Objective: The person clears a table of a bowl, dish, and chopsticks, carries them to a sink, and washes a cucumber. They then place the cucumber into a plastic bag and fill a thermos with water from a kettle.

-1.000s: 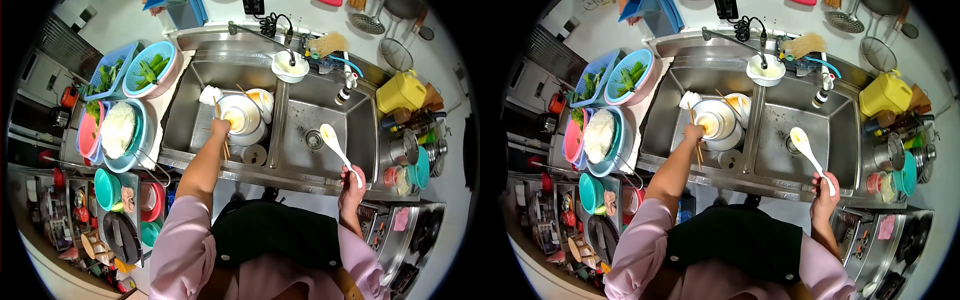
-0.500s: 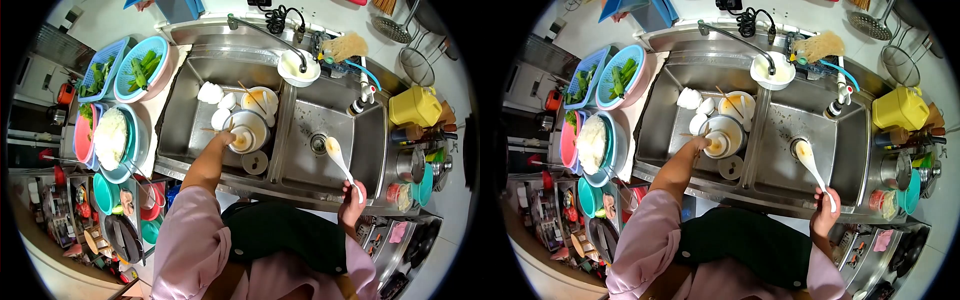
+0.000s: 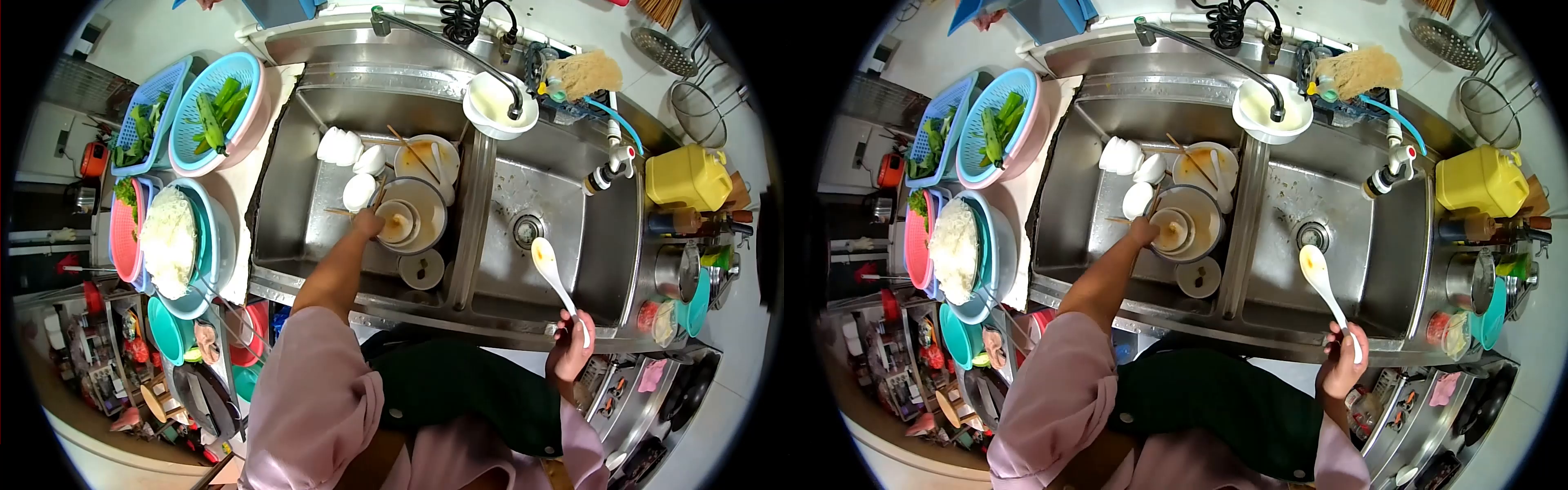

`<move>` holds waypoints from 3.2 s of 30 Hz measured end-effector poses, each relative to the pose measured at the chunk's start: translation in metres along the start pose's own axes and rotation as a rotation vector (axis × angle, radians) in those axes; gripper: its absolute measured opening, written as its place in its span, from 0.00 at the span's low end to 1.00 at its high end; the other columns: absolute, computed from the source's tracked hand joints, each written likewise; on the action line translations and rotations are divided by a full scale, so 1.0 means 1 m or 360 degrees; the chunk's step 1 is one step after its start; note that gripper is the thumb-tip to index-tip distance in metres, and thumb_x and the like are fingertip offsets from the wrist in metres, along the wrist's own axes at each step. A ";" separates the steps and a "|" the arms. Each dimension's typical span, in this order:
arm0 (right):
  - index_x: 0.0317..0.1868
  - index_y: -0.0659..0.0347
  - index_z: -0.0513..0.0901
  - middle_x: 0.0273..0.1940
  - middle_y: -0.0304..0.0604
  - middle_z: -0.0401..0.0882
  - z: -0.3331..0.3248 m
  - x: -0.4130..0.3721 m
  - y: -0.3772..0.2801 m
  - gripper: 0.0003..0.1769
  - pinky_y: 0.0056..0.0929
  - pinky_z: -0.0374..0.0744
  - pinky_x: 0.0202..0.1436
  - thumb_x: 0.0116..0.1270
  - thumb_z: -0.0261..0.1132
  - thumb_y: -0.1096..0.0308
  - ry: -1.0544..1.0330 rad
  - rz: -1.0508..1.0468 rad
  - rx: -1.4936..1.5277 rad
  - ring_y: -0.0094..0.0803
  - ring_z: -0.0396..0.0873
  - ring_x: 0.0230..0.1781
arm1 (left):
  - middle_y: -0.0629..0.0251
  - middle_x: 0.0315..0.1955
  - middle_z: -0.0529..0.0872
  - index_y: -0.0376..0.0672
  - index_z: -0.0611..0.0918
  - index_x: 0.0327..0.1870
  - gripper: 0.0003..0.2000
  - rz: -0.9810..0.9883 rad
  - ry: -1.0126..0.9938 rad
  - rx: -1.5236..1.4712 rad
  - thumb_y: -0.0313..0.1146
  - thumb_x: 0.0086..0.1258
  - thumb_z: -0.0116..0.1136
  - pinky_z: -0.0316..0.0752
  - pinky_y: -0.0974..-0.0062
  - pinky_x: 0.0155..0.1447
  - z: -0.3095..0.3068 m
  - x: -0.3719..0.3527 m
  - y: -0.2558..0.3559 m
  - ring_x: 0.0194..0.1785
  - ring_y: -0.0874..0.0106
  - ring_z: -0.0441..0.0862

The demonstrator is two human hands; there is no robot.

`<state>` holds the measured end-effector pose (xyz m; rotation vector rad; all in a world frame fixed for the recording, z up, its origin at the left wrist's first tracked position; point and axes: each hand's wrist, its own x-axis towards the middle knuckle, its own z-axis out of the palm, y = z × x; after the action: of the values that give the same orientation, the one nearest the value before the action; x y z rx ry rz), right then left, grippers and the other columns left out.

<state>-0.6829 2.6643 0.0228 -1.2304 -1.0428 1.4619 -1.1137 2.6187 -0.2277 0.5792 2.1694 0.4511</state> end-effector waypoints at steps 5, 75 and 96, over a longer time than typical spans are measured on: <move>0.48 0.61 0.69 0.38 0.44 0.75 0.007 0.006 0.002 0.15 0.16 0.67 0.30 0.63 0.52 0.65 0.0002 -0.0020 0.0079 0.23 0.70 0.31 | 0.48 0.20 0.79 0.26 0.77 0.30 0.19 0.0224 0.0006 0.0450 0.40 0.53 0.53 0.74 0.70 0.22 -0.055 -0.024 0.018 0.18 0.63 0.78; 0.46 0.61 0.70 0.36 0.50 0.75 0.059 -0.012 0.042 0.13 0.18 0.68 0.30 0.63 0.53 0.66 -0.0195 0.0165 0.0094 0.25 0.71 0.30 | 0.57 0.24 0.80 0.41 0.78 0.39 0.11 -0.0072 0.0441 -0.0028 0.34 0.57 0.51 0.74 0.67 0.31 -0.050 0.027 -0.038 0.30 0.63 0.80; 0.44 0.61 0.70 0.35 0.49 0.76 0.022 -0.025 0.044 0.12 0.18 0.68 0.29 0.62 0.54 0.66 0.0015 0.0136 0.0060 0.26 0.72 0.29 | 0.63 0.23 0.75 0.42 0.73 0.35 0.07 -0.1213 0.0392 -0.1775 0.32 0.58 0.46 0.65 0.72 0.23 0.135 0.091 -0.120 0.20 0.69 0.69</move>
<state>-0.7083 2.6298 -0.0119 -1.2670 -0.9623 1.5331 -1.0866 2.5850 -0.4250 -0.9050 1.7758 1.1716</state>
